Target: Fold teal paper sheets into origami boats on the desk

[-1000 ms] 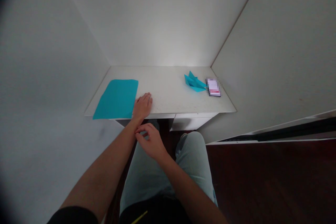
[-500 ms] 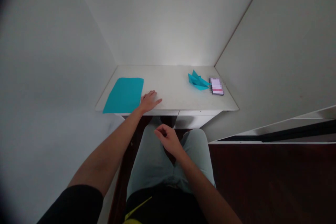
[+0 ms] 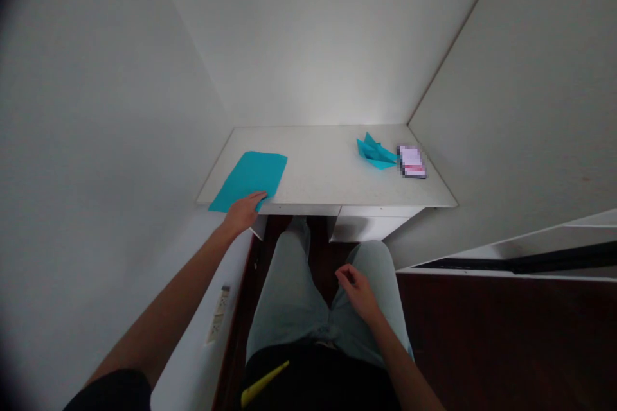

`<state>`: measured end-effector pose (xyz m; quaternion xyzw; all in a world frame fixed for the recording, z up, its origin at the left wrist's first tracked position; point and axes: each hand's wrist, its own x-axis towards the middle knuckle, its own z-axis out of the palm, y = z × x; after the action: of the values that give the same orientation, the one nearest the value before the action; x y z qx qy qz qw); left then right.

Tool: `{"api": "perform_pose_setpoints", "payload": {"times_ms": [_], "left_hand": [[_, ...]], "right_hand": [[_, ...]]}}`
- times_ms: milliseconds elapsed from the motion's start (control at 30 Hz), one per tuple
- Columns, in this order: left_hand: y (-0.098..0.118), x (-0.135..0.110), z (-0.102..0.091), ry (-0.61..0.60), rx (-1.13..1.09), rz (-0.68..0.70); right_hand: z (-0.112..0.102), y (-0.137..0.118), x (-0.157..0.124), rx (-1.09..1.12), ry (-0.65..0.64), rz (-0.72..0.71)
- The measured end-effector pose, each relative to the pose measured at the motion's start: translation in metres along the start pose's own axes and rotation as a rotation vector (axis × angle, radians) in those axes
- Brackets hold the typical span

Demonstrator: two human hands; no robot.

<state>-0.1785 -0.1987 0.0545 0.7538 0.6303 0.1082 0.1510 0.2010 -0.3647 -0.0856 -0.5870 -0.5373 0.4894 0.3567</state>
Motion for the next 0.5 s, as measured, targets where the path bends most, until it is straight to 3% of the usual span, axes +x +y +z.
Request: {"api": "perform_pose_setpoints", "payload": {"times_ms": [100,267,367,500], "left_hand": [[0.009,0.007,-0.022,0.084,-0.43,-0.021],[0.038,0.023,-0.051,0.34,-1.133,-0.149],[0.052,0.042,-0.048,0.514,-1.286,-0.228],[0.06,0.06,-0.016,0.621,-1.305,-0.426]], "right_hand": [[-0.001,-0.002,0.0,-0.006,-0.007,-0.003],[0.0,-0.007,-0.005,-0.01,-0.053,0.017],[-0.001,-0.008,-0.012,-0.026,-0.063,0.01],[-0.003,-0.012,-0.019,-0.066,-0.055,-0.026]]}}
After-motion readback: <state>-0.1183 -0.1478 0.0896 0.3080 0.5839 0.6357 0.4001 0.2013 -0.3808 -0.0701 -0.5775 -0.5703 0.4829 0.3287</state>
